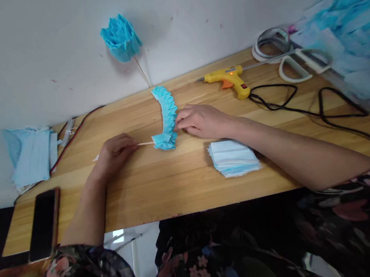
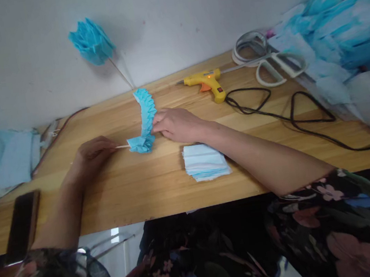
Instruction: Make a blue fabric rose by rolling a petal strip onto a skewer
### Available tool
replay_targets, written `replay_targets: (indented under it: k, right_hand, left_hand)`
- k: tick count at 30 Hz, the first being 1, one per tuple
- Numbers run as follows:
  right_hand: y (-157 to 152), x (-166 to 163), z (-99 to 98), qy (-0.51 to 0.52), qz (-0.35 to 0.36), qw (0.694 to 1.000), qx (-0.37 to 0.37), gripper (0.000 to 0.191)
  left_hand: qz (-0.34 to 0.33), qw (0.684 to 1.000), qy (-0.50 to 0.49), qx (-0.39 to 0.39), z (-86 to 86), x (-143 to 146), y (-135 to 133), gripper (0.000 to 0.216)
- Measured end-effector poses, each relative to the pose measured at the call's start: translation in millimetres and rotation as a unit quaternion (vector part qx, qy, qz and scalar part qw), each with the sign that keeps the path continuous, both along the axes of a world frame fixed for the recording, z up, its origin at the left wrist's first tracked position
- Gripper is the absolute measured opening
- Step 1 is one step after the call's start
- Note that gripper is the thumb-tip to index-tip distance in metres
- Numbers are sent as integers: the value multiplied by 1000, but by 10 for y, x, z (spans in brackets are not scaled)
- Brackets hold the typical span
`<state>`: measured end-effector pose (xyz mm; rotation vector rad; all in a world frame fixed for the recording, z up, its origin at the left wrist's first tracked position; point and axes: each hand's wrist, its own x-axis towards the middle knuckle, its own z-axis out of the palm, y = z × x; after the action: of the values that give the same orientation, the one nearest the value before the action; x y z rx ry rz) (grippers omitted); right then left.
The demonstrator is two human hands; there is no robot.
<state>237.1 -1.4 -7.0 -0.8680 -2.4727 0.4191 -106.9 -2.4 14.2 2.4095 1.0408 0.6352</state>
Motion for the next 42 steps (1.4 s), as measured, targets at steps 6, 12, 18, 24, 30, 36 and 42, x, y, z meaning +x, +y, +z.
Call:
replay_targets:
  k: [6,12,18,24,30,36,42]
  right_hand:
    - [-6,4,-34,-3,7,1000,17,39]
    - [-20,6,-46,3,4,1000,14,39]
    - [-18,8,-65,8,7,1000,18,38]
    - [-18,2,-61,10,9,1000,17,38]
    - [-2,3,-90,17,14,999,29,37]
    - [-15,16,-97,74,7,997,37,40]
    - [-9,79,-52,128,-80,988,40,42]
  left_hand:
    - [13,1000,-2,8,-26,6,9,26]
    - [11,999,-3,34,-65,0,35,22]
    - [14,999,2,40,-82,-4,55,24]
    - [6,997,0,83,-113,-2,81,22]
    - [10,997,-5,76,-126,-5,91,24]
    - [22,998,6,63,-138,-16,100,26]
    - [15,997,0,79,-159,-19,108,20]
